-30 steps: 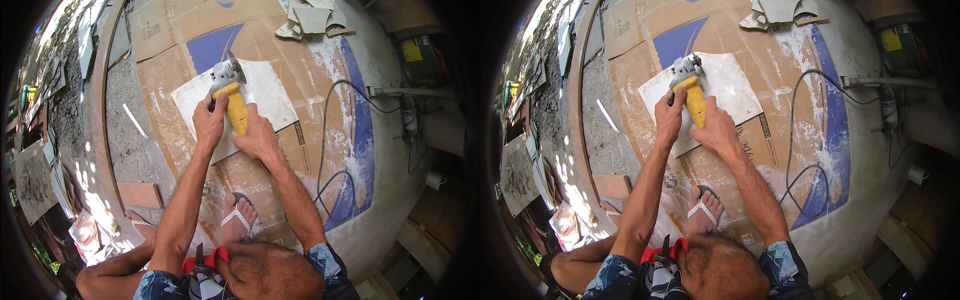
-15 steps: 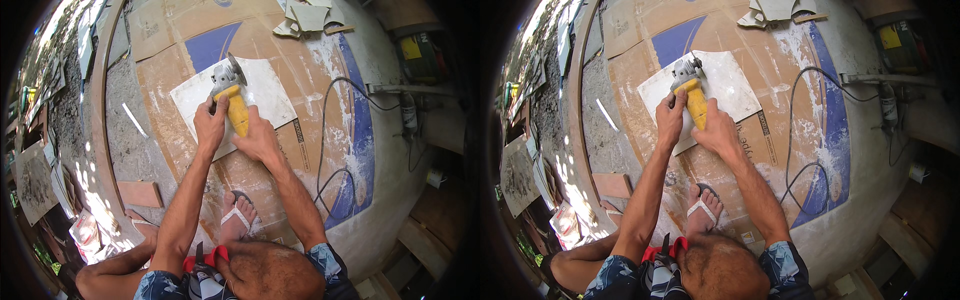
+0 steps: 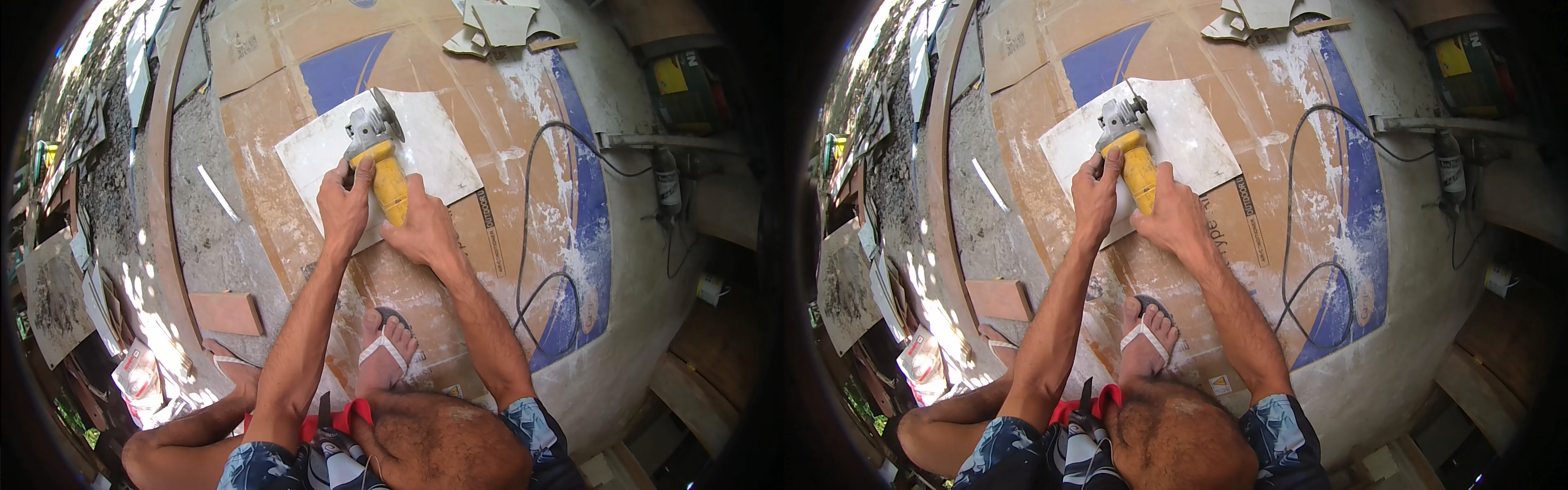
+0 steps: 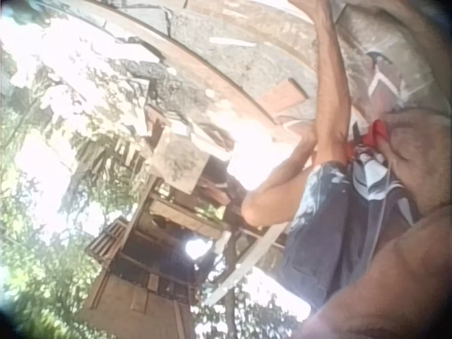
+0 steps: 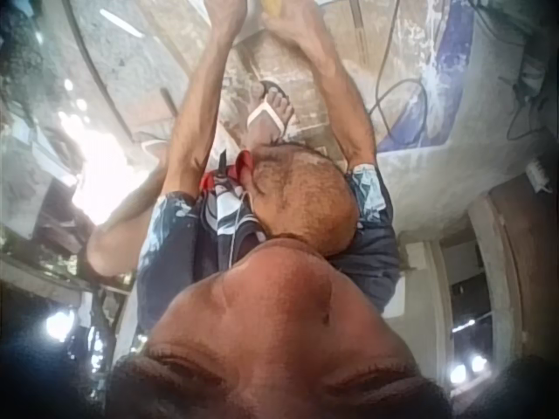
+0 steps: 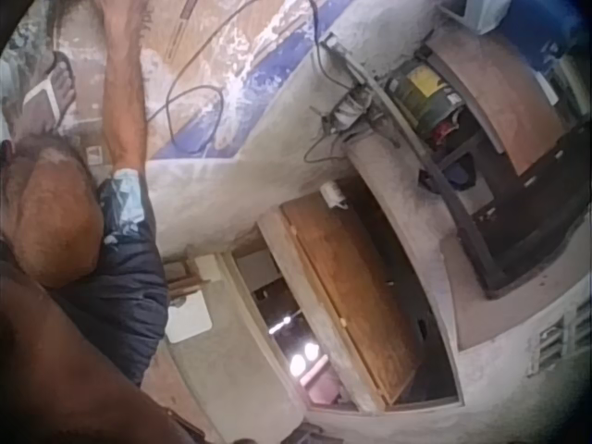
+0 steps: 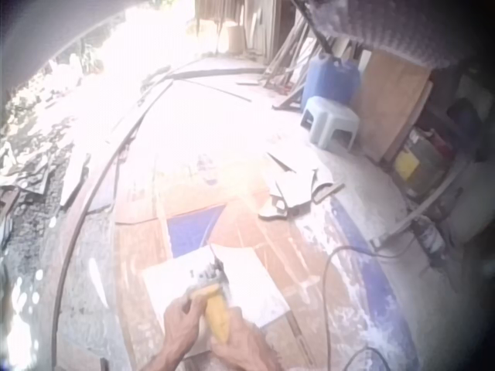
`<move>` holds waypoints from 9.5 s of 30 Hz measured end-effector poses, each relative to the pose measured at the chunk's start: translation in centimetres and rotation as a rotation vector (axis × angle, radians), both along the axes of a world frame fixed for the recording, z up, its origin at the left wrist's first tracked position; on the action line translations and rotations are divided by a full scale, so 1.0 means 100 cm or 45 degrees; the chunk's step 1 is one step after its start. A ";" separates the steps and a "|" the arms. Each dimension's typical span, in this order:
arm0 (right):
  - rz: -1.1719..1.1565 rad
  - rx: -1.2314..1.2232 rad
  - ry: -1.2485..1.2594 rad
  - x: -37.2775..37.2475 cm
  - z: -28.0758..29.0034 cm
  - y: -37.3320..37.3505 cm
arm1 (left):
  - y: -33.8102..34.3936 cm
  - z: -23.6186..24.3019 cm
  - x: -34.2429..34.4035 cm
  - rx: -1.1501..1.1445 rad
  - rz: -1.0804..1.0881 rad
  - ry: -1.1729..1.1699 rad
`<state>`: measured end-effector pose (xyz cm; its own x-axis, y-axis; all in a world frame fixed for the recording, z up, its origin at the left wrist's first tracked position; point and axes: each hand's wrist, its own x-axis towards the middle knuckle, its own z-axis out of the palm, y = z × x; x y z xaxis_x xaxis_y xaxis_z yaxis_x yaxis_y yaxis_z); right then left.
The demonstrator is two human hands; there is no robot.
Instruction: The person uses an angle grinder to cut white ceramic tiles on a cardboard-covered floor. They repeatedly position tiles, cut them into smaller pieces, and move the cut pieces aside.
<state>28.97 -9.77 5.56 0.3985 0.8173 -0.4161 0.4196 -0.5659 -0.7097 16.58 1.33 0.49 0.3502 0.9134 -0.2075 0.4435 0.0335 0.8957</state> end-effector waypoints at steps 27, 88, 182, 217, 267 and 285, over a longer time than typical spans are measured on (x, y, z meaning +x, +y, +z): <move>-0.005 -0.012 -0.016 -0.004 0.000 -0.017 | -0.019 0.002 -0.001 -0.003 0.025 -0.034; -0.022 -0.025 -0.049 -0.008 0.001 -0.042 | -0.041 0.008 -0.007 0.001 -0.026 0.074; -0.042 -0.088 -0.018 -0.020 0.004 -0.107 | -0.105 0.006 -0.022 -0.037 -0.039 0.099; -0.045 -0.090 -0.032 -0.026 0.006 -0.140 | -0.135 0.004 -0.031 -0.070 -0.098 0.143; -0.867 0.197 -0.041 -0.045 0.037 -0.242 | 0.134 0.055 0.023 1.276 -2.296 1.183; -0.803 0.183 -0.031 -0.062 0.037 -0.226 | 0.016 -0.011 -0.190 0.810 -0.840 0.863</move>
<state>22.75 -32.35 9.22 0.8281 0.4703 -0.3051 0.0545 -0.6092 -0.7911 -2.37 2.92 -0.57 0.7938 0.5996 -0.1019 0.6048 -0.7606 0.2361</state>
